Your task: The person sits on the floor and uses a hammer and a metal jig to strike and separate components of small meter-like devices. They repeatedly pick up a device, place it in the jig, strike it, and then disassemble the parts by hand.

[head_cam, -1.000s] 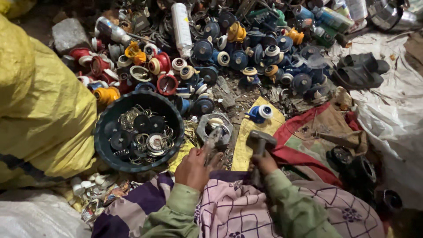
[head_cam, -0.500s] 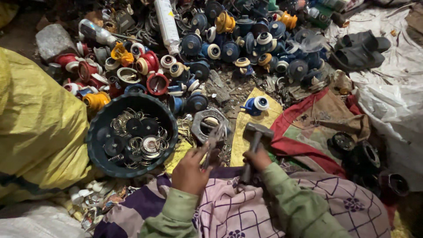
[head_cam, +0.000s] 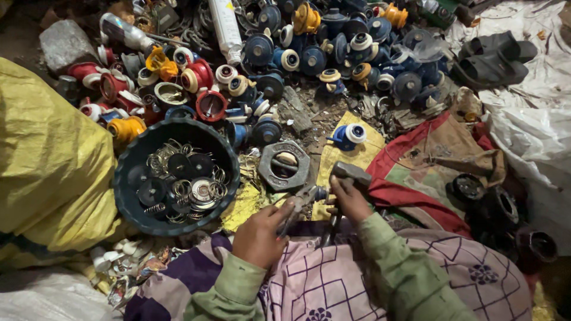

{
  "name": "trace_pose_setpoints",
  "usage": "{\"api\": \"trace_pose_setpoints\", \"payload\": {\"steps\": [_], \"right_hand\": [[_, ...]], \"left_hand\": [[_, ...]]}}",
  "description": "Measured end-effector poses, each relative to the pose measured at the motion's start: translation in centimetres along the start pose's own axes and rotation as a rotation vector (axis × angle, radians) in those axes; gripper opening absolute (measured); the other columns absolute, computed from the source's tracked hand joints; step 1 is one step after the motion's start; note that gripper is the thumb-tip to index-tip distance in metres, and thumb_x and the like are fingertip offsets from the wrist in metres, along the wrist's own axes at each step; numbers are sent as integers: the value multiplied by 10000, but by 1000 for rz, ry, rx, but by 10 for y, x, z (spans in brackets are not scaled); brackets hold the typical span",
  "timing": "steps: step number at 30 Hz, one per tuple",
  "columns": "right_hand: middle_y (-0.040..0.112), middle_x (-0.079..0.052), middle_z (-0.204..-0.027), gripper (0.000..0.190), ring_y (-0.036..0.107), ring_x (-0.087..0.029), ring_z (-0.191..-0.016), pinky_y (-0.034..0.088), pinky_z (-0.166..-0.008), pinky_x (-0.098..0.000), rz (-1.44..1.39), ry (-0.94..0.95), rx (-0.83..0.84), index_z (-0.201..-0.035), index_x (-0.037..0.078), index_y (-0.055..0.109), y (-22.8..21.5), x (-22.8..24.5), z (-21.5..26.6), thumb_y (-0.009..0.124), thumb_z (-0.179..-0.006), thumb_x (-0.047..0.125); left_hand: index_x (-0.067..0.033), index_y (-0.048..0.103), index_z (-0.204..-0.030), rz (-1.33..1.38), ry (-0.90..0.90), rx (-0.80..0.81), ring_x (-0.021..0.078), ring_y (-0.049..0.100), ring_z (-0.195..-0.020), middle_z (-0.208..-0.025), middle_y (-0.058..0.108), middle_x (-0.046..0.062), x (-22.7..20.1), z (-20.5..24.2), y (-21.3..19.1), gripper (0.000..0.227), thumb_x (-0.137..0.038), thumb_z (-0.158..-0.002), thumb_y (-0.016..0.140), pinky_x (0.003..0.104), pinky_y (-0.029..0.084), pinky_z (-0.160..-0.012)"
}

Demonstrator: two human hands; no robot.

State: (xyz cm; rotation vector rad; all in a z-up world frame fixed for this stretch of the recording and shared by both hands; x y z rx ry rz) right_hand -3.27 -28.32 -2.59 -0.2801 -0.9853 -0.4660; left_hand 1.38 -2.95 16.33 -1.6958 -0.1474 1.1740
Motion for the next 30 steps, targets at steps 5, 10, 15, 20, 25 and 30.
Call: {"api": "trace_pose_setpoints", "payload": {"steps": [5, 10, 15, 20, 25, 30], "right_hand": [[658, -53, -1015, 403, 620, -180, -768, 553, -596, -339, 29, 89, 138, -1254, 133, 641, 10, -5, 9, 664, -931, 372], [678, -112, -1059, 388, 704, -218, -882, 618, -742, -346, -166, 21, 148, -1246, -2, 617, 8, 6, 10, 748, -905, 129], [691, -41, -1093, 404, 681, -172, -912, 586, -740, -333, 27, -77, 194, -1233, 85, 652, 10, 15, 11, 746, -842, 51], [738, -17, -1034, 414, 675, -137, -947, 556, -819, -281, 525, -521, 140, -1101, 95, 717, 13, 43, 19, 757, -721, -65], [719, -41, -1028, 329, 683, -167, -1002, 559, -859, -303, 306, -548, 33, -1031, 35, 696, -5, 42, 9, 677, -737, -111], [646, -95, -988, 280, 668, -209, -910, 627, -837, -415, -243, -14, 134, -1095, 43, 634, -9, 0, -2, 624, -823, -23]], "left_hand": [[-234, 632, -1348, 15, 93, -23, 363, 677, -889, -1050, 671, 107, -11, 2, -1, 764, -122, -623, 848, 469, 556, -740], [-280, 642, -1330, -9, 1, 56, 354, 676, -894, -1013, 662, 103, 3, 2, 0, 744, -159, -635, 877, 473, 548, -749], [-272, 654, -1319, -18, -28, 72, 362, 674, -899, -985, 660, 111, 4, 4, 0, 725, -190, -642, 900, 480, 545, -765], [-252, 670, -1301, -54, -54, 80, 362, 686, -894, -1013, 673, 107, 7, 3, 0, 684, -154, -658, 884, 482, 554, -763], [-236, 667, -1316, -79, -46, 61, 376, 680, -888, -1013, 667, 122, 12, 3, -3, 701, -165, -652, 881, 486, 556, -750], [-228, 664, -1303, -63, -43, 49, 364, 683, -899, -1039, 669, 108, 12, 3, -7, 680, -171, -659, 872, 475, 556, -759]]}}
Point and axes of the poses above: each hand's wrist, its own z-axis away from the middle knuckle, its own y-axis out of the palm, x = y × z, the point moved 10 cm from there along -z, towards the middle knuckle
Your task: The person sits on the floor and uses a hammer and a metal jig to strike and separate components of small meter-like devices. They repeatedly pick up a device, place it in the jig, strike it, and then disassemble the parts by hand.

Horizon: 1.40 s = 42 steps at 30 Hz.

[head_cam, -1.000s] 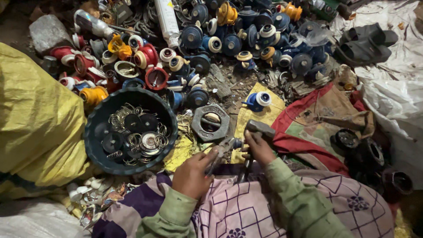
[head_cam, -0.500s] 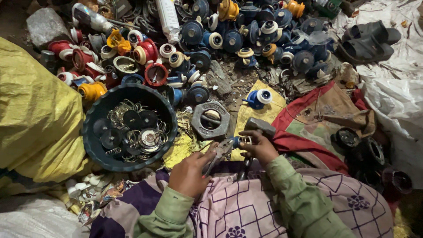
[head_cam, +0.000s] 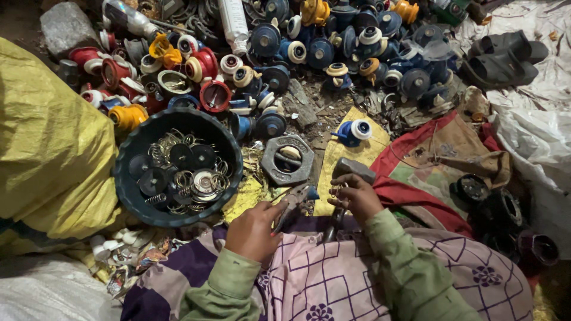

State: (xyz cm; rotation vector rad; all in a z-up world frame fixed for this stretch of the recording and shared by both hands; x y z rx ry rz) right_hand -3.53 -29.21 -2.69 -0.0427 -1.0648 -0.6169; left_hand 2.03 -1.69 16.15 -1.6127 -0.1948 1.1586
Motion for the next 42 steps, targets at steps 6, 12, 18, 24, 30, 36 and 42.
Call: {"api": "trace_pose_setpoints", "payload": {"steps": [6, 12, 18, 24, 30, 36, 42], "right_hand": [[638, -51, -915, 212, 667, -163, -813, 644, -704, -405, 102, 30, -63, -1065, 30, 574, -1, -3, 4, 684, -911, 125], [598, -47, -770, 314, 566, -182, -569, 493, -456, -341, 174, 126, 8, -1134, 84, 641, 13, -9, 7, 641, -952, 340], [603, -33, -755, 351, 613, -158, -623, 440, -459, -296, -21, 321, -17, -1055, 90, 638, 26, -17, 22, 651, -955, 427], [638, -10, -750, 246, 607, -172, -630, 397, -471, -292, -127, 264, -2, -971, 129, 661, 18, -21, 13, 654, -954, 374], [531, 62, -663, 152, 577, -119, -632, 435, -522, -292, -382, 51, 322, -1077, 189, 591, 28, -3, 2, 692, -1094, 301], [672, -10, -900, 420, 650, -167, -731, 498, -602, -339, -272, 166, 101, -1363, 164, 572, 27, -7, 18, 589, -968, 305], [685, -106, -1027, 533, 679, -210, -713, 556, -600, -355, -297, 122, 427, -1456, 89, 496, 74, 8, 52, 601, -949, 215]], "left_hand": [[-239, 665, -1307, 61, 17, 8, 358, 677, -909, -1056, 674, 102, -7, 1, -6, 685, -197, -660, 885, 469, 547, -770], [-202, 691, -1288, 1, 158, -143, 328, 674, -912, -1110, 693, 87, -28, 5, -21, 606, -135, -699, 815, 445, 557, -753], [-157, 709, -1296, -199, 373, -255, 255, 676, -909, -1313, 698, 86, -58, 8, -24, 481, -68, -824, 710, 379, 574, -706], [-129, 682, -1252, -41, 420, -239, 302, 696, -908, -1239, 704, 146, -64, 13, -32, 615, -219, -660, 822, 400, 571, -717], [-178, 667, -1314, 99, -28, -87, 309, 713, -850, -987, 721, 113, -7, 6, -7, 498, -223, -830, 775, 460, 573, -732], [-59, 719, -955, -47, -224, -115, 375, 673, -880, -919, 694, 177, 26, 4, -11, 327, -363, -846, 766, 502, 532, -794], [76, 647, -1208, 599, -41, -317, 336, 724, -1015, -1133, 695, 227, -19, -2, 1, 710, -383, -721, 886, 412, 567, -885]]}}
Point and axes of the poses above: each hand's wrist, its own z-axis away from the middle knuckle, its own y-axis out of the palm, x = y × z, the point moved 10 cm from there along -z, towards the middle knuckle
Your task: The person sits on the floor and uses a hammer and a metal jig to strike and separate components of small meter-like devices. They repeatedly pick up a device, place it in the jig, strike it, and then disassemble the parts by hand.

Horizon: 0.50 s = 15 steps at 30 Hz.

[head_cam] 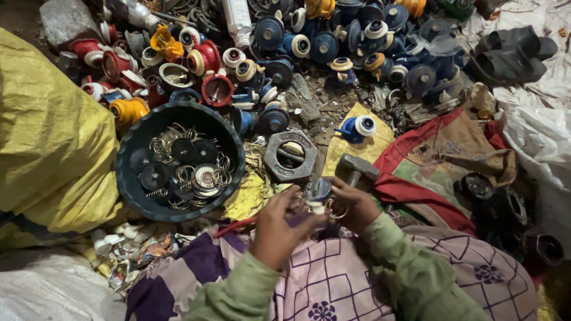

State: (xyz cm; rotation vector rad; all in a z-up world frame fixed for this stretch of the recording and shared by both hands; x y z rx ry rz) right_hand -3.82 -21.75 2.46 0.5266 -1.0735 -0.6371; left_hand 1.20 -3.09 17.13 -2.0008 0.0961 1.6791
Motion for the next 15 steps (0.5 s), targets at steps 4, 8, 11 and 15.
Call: {"api": "trace_pose_setpoints", "payload": {"steps": [4, 8, 11, 15], "right_hand": [[690, -180, -940, 465, 715, -275, -727, 592, -636, -375, -28, 116, 261, -1456, 62, 423, 47, -9, 8, 577, -1038, 196], [725, -151, -969, 508, 722, -250, -704, 595, -590, -376, -24, 121, 136, -1413, 84, 456, 53, -5, 9, 567, -953, 267], [710, -165, -964, 515, 725, -237, -725, 597, -604, -356, 13, 116, 174, -1460, 96, 486, 59, -2, 12, 581, -1012, 332], [707, -118, -1069, 482, 727, -209, -849, 603, -647, -360, 82, 106, 115, -1397, 78, 521, 42, -7, 5, 622, -967, 270]], "left_hand": [[34, 699, -1164, -10, 65, -106, 341, 709, -1094, -1214, 685, 232, 1, 2, 11, 597, -282, -704, 910, 392, 571, -926], [-34, 780, -1100, 22, 80, -119, 332, 729, -1109, -1183, 730, 198, 13, 0, 11, 472, -187, -674, 912, 390, 572, -950], [-13, 772, -1061, 27, 79, -148, 313, 739, -1082, -1156, 744, 180, 17, -1, 7, 426, -168, -694, 924, 382, 580, -923], [6, 761, -1058, 380, -196, -118, 246, 767, -992, -1162, 762, 147, 51, 1, 15, 370, -139, -737, 875, 365, 627, -812]]}}
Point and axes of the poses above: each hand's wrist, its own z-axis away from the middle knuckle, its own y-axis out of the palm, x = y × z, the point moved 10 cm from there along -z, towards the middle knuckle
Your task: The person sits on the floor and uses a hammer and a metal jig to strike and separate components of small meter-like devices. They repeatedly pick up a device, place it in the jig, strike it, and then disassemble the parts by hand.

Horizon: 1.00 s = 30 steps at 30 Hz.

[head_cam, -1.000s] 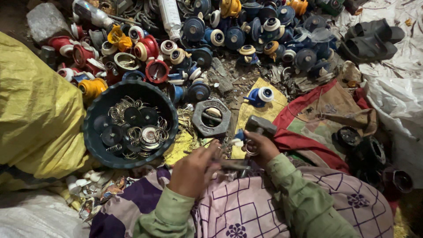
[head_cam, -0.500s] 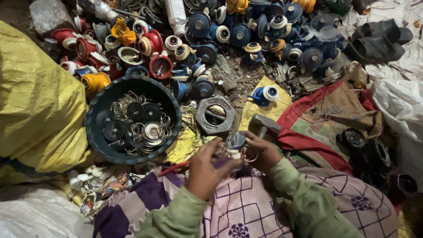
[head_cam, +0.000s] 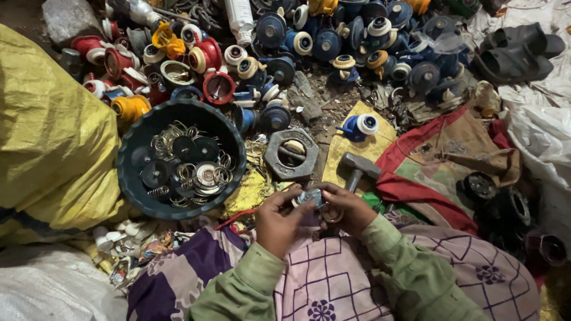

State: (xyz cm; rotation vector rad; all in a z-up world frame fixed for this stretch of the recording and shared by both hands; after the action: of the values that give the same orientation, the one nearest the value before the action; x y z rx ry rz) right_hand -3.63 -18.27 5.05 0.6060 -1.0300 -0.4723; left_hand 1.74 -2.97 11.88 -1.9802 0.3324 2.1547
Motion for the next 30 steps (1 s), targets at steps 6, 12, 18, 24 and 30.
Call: {"api": "trace_pose_setpoints", "payload": {"steps": [6, 12, 18, 24, 30], "right_hand": [[694, -85, -1136, 437, 687, -171, -973, 574, -848, -327, 32, -46, -57, -1320, 18, 581, -19, -3, -3, 736, -934, 150], [704, -93, -1122, 511, 714, -200, -972, 601, -873, -365, 77, -19, -154, -1278, 29, 581, -28, -8, -5, 779, -808, 50], [683, -95, -1130, 563, 690, -212, -955, 575, -859, -371, 93, 8, -204, -1333, 35, 575, -33, -14, -4, 789, -813, 0], [670, -130, -1210, 623, 682, -258, -1085, 566, -957, -411, 200, -59, -138, -1366, 17, 543, -12, 1, -3, 778, -789, 22], [610, -252, -1349, 627, 623, -385, -1229, 494, -1066, -524, -267, -102, -17, -1429, -71, 477, 9, 19, 0, 626, -857, 139]], "left_hand": [[55, 756, -1078, 279, -92, 55, 171, 742, -980, -1176, 769, 175, 25, -9, 0, 314, -116, -828, 837, 302, 625, -841], [47, 756, -1081, 399, -174, 48, 162, 727, -905, -1126, 775, 151, 50, -14, 0, 290, -92, -835, 821, 290, 606, -825], [43, 745, -1084, 387, -143, 35, 151, 728, -915, -1086, 779, 136, 54, -14, 2, 302, -93, -830, 833, 283, 608, -813], [44, 733, -1016, 612, -308, -111, 180, 694, -819, -950, 763, 125, 84, -18, -11, 220, -107, -871, 801, 319, 582, -757], [-18, 722, -1002, 919, -323, -165, 145, 671, -803, -897, 728, 51, 120, -33, -23, 141, -126, -919, 755, 287, 547, -744]]}}
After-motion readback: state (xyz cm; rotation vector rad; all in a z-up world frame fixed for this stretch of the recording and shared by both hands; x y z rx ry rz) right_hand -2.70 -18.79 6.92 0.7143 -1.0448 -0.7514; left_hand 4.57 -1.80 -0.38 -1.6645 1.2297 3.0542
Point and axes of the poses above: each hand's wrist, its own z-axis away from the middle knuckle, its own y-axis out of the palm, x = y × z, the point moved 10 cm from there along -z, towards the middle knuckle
